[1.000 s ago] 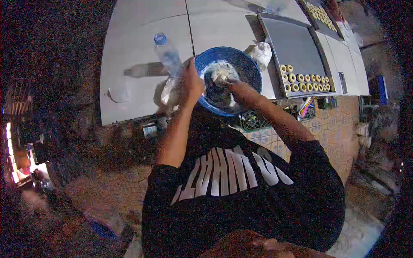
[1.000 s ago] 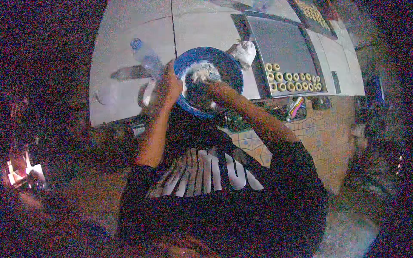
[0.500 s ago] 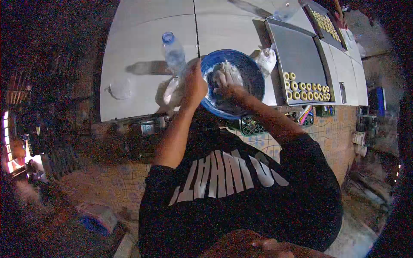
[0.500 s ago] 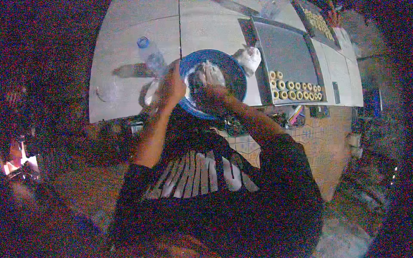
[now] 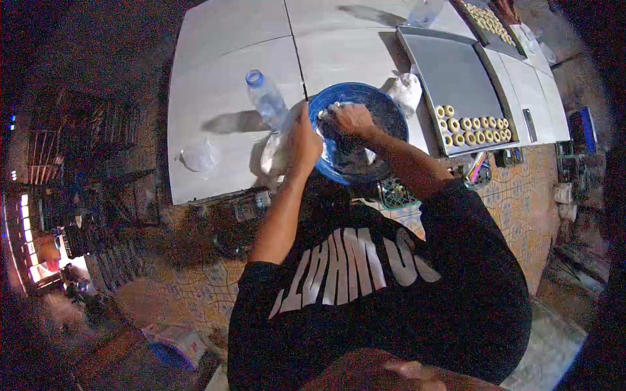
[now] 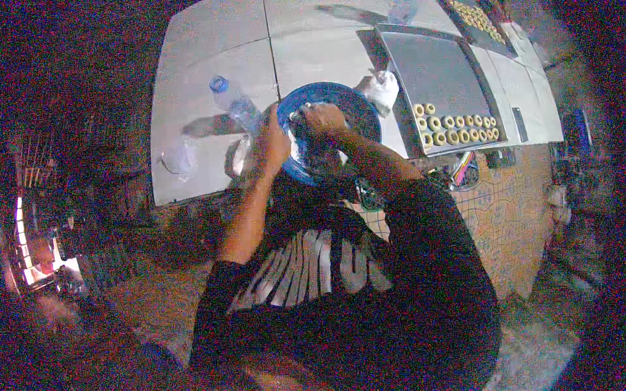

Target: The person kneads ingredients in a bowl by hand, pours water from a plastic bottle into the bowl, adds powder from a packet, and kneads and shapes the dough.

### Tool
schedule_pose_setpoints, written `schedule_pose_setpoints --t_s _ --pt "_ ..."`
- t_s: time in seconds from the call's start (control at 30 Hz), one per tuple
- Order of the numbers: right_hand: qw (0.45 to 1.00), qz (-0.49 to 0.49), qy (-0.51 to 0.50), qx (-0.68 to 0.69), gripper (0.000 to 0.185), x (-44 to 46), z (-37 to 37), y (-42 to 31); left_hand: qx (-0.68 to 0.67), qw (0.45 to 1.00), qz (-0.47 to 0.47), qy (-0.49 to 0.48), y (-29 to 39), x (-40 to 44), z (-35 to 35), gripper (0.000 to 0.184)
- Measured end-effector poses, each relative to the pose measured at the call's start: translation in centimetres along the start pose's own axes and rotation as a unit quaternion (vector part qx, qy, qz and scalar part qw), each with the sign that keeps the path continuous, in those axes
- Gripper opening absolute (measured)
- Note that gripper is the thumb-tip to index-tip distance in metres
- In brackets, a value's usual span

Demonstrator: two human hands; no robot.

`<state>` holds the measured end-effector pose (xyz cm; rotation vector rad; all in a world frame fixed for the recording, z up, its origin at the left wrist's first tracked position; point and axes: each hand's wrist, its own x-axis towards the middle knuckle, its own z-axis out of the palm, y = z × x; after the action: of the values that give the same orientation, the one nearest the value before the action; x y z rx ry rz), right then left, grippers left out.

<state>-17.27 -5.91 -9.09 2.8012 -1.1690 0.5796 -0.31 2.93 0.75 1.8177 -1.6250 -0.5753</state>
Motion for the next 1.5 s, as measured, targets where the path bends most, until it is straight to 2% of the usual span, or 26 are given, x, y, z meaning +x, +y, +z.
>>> schedule_pose_setpoints --t_s 0.07,0.17,0.2,0.3,0.37,0.4,0.43,0.47,0.57,0.6,0.7,0.73,0.8,0.87,0.97,1.0,1.07,1.13,1.23,1.27,1.3,1.33,1.37,1.4,1.43,1.5 --pt "0.999 -0.012 -0.042 -0.025 0.044 0.0 0.7 0.1 -0.007 0.999 0.026 0.022 -0.1 -0.2 0.0 0.063" --pt "0.991 0.029 -0.123 0.051 0.049 -0.3 -7.3 -2.7 -0.009 1.0 0.023 0.013 0.6 -0.1 -0.8 0.065" --pt "0.998 -0.034 -0.058 -0.002 0.047 -1.3 -8.9 -3.3 -0.02 0.999 0.031 0.014 0.4 -0.1 -0.9 0.065" --pt "0.942 -0.099 -0.299 0.114 0.048 -5.9 -2.7 3.1 -0.017 1.0 -0.002 0.026 0.5 -0.3 0.1 0.066" --pt "0.942 0.006 -0.235 0.24 0.04 -2.8 -12.8 -1.5 -0.032 0.999 -0.04 -0.014 0.6 0.0 -0.4 0.068" --pt "0.947 -0.014 -0.192 0.257 0.036 -2.5 -13.0 -1.3 -0.054 0.998 0.003 0.006 -0.1 0.5 0.0 0.069" --pt "0.949 -0.034 -0.148 0.275 0.033 -2.3 -13.2 -1.4 -0.046 0.999 -0.007 -0.003 -0.6 0.6 0.5 0.069" --pt "0.91 0.117 -0.204 0.341 0.033 -2.6 -13.7 -1.8 -0.037 0.999 -0.016 -0.012 -1.2 0.6 0.9 0.068" --pt "0.887 0.181 -0.13 0.404 0.032 -3.0 -11.0 -2.8 0.019 1.0 0.006 -0.004 -0.8 0.2 0.3 0.067" --pt "0.879 0.152 -0.165 0.421 0.038 -2.8 -10.3 -2.8 0.03 0.999 0.022 0.002 -1.3 0.4 0.7 0.069" --pt "0.907 0.173 -0.148 0.354 0.043 -1.8 -6.0 -2.9 0.041 0.996 0.075 0.032 -1.9 0.1 1.0 0.072" --pt "0.928 0.169 -0.215 0.252 0.05 -1.3 -6.4 -3.4 0.042 0.994 0.093 0.045 -2.0 0.0 1.0 0.073" --pt "0.978 0.119 -0.15 0.082 0.054 -1.3 -4.5 -4.4 0.006 0.999 0.036 0.02 -1.7 -0.1 1.0 0.073" --pt "0.966 0.157 -0.197 0.057 0.063 1.0 -3.2 -4.8 -0.002 1.0 0.02 0.014 -1.0 -0.2 0.0 0.071" --pt "0.986 0.142 -0.052 0.069 0.047 1.6 1.6 -3.3 0.059 0.998 0.007 0.018 -0.7 0.0 -0.8 0.072" --pt "0.919 0.233 -0.252 0.194 0.055 4.4 -4.1 -3.9 0.025 0.995 0.031 0.095 -2.6 0.7 1.3 0.07" --pt "0.842 0.171 -0.158 0.487 0.049 3.0 -5.6 -2.2 -0.048 0.997 -0.012 0.055 -2.0 1.0 0.2 0.067" --pt "0.66 0.285 -0.063 0.692 0.042 2.7 -6.8 -1.8 -0.106 0.992 -0.01 0.067 -3.5 1.9 1.0 0.064" --pt "0.825 0.373 0.006 0.424 0.043 1.1 -8.9 -0.5 -0.144 0.986 -0.025 0.076 -4.4 2.3 1.9 0.066" --pt "0.869 0.365 0.048 0.331 0.044 0.4 -8.1 -1.1 -0.08 0.991 0.026 0.105 -4.7 2.3 2.1 0.067" --pt "0.903 0.292 0.032 0.313 0.042 0.1 -7.7 -1.5 -0.138 0.987 -0.002 0.08 -4.0 2.3 1.7 0.066" --pt "0.931 0.218 0.015 0.293 0.041 0.1 -7.3 -2.2 -0.196 0.979 -0.031 0.054 -2.8 2.2 0.8 0.065" --pt "0.952 0.145 -0.002 0.271 0.039 0.3 -6.7 -3.0 -0.191 0.979 -0.009 0.065 -2.9 2.2 1.0 0.062" --pt "0.955 0.192 -0.028 0.224 0.033 0.5 -4.5 -3.9 -0.185 0.98 0.013 0.076 -3.2 2.3 1.3 0.06" --pt "0.939 0.233 -0.08 0.242 0.032 1.0 -3.1 -4.5 -0.181 0.98 0.014 0.086 -3.6 2.5 1.8 0.059" --pt "0.966 0.175 0.017 0.189 0.029 0.3 -1.0 -4.7 -0.171 0.979 0.015 0.105 -4.1 2.6 2.2 0.058"
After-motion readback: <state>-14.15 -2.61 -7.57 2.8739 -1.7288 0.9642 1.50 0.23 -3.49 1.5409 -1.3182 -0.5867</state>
